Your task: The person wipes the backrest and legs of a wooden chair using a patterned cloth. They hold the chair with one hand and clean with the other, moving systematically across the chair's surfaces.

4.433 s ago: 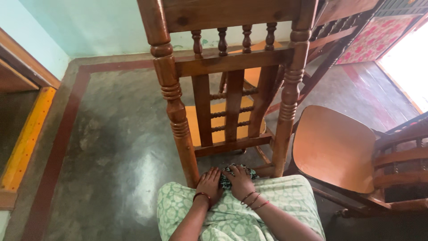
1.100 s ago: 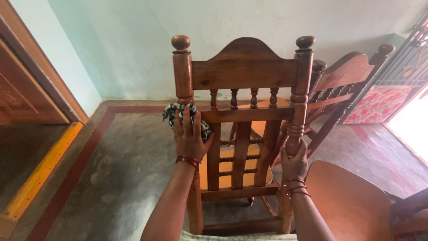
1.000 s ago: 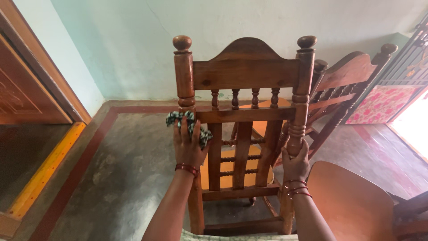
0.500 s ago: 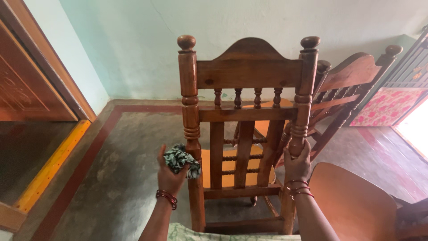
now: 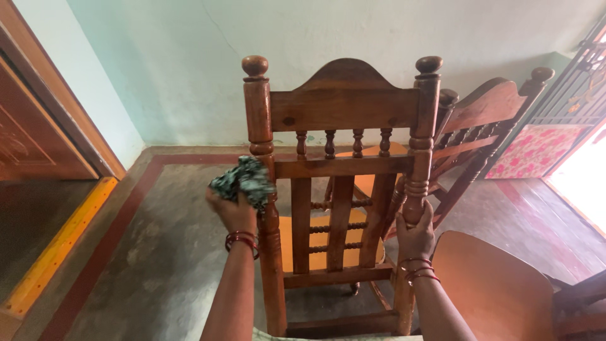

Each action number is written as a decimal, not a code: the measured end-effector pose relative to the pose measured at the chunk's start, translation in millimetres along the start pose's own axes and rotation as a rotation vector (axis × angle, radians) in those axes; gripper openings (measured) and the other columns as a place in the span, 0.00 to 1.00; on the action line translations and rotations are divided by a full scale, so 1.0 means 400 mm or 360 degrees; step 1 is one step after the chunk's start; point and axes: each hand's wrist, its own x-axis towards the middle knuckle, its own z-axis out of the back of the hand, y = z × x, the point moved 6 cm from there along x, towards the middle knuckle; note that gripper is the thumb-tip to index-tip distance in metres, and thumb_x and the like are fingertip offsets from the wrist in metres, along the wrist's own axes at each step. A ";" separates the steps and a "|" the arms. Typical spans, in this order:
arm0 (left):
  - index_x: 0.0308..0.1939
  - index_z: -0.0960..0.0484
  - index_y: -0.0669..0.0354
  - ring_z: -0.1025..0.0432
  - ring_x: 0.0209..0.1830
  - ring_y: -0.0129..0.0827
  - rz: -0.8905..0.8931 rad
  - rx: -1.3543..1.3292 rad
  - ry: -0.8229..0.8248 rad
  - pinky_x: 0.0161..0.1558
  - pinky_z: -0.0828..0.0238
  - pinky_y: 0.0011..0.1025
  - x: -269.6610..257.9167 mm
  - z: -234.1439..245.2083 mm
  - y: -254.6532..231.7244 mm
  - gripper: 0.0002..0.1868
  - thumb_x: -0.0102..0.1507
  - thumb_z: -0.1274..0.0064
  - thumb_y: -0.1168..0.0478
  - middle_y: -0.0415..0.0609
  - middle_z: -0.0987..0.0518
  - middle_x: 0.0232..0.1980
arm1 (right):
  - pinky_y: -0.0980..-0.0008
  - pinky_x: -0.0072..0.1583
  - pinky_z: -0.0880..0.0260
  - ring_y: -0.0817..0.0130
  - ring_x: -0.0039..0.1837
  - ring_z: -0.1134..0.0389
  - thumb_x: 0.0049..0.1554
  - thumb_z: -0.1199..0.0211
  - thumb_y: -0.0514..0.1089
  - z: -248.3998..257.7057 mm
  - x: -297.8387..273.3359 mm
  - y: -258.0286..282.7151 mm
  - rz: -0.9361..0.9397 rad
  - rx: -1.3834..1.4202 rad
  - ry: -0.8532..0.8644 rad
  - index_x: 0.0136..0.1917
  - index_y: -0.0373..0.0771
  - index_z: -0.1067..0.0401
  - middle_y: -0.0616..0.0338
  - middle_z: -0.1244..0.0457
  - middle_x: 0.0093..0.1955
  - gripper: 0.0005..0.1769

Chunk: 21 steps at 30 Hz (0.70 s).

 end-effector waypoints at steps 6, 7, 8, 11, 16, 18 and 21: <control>0.67 0.31 0.67 0.41 0.55 0.49 0.1092 -0.1857 0.0356 0.58 0.43 0.49 -0.098 -0.063 0.190 0.28 0.71 0.45 0.51 0.56 0.32 0.55 | 0.47 0.55 0.27 0.40 0.56 0.28 0.53 0.28 0.52 -0.006 0.001 -0.006 0.0117 -0.0050 -0.0086 0.78 0.42 0.43 0.38 0.33 0.60 0.45; 0.69 0.29 0.67 0.47 0.47 0.58 0.1086 -0.1385 0.0466 0.50 0.50 0.57 -0.127 -0.050 0.204 0.29 0.71 0.46 0.51 0.61 0.32 0.50 | 0.47 0.55 0.27 0.40 0.56 0.28 0.53 0.28 0.52 -0.007 -0.003 -0.007 0.0109 -0.0037 -0.0075 0.78 0.42 0.43 0.38 0.32 0.60 0.45; 0.70 0.28 0.67 0.52 0.39 0.67 0.1059 -0.0917 0.0568 0.41 0.56 0.65 -0.138 -0.041 0.208 0.30 0.70 0.47 0.50 0.66 0.33 0.44 | 0.47 0.55 0.27 0.39 0.56 0.28 0.53 0.28 0.52 -0.006 -0.001 -0.006 0.0104 -0.0022 -0.0070 0.78 0.42 0.43 0.38 0.32 0.60 0.45; 0.66 0.29 0.62 0.34 0.66 0.40 0.1169 -0.1001 0.0583 0.67 0.41 0.40 -0.086 -0.041 0.175 0.41 0.64 0.52 0.33 0.51 0.27 0.66 | 0.48 0.55 0.27 0.40 0.56 0.28 0.53 0.28 0.52 -0.007 -0.002 -0.002 0.0044 -0.0003 -0.0031 0.78 0.42 0.43 0.38 0.32 0.59 0.45; 0.71 0.32 0.48 0.42 0.70 0.43 0.1187 -0.1059 0.0628 0.70 0.47 0.45 0.035 -0.043 0.040 0.44 0.64 0.65 0.24 0.50 0.34 0.71 | 0.49 0.56 0.27 0.42 0.57 0.28 0.53 0.28 0.52 0.002 -0.002 0.008 0.0077 0.0049 -0.0049 0.77 0.42 0.43 0.39 0.32 0.60 0.44; 0.63 0.23 0.54 0.35 0.66 0.55 0.1017 -0.0921 0.0669 0.65 0.40 0.50 0.033 -0.051 -0.022 0.37 0.64 0.59 0.30 0.64 0.27 0.68 | 0.49 0.55 0.27 0.41 0.57 0.28 0.53 0.28 0.52 0.003 -0.002 0.010 0.0079 0.0046 -0.0053 0.77 0.42 0.43 0.39 0.32 0.61 0.44; 0.53 0.21 0.59 0.33 0.63 0.69 0.0655 -0.0488 0.0611 0.60 0.33 0.59 -0.007 -0.040 -0.082 0.22 0.66 0.45 0.45 0.75 0.30 0.67 | 0.49 0.56 0.27 0.42 0.58 0.28 0.53 0.28 0.52 0.006 -0.004 0.015 0.0073 0.0050 -0.0053 0.77 0.41 0.43 0.38 0.33 0.61 0.45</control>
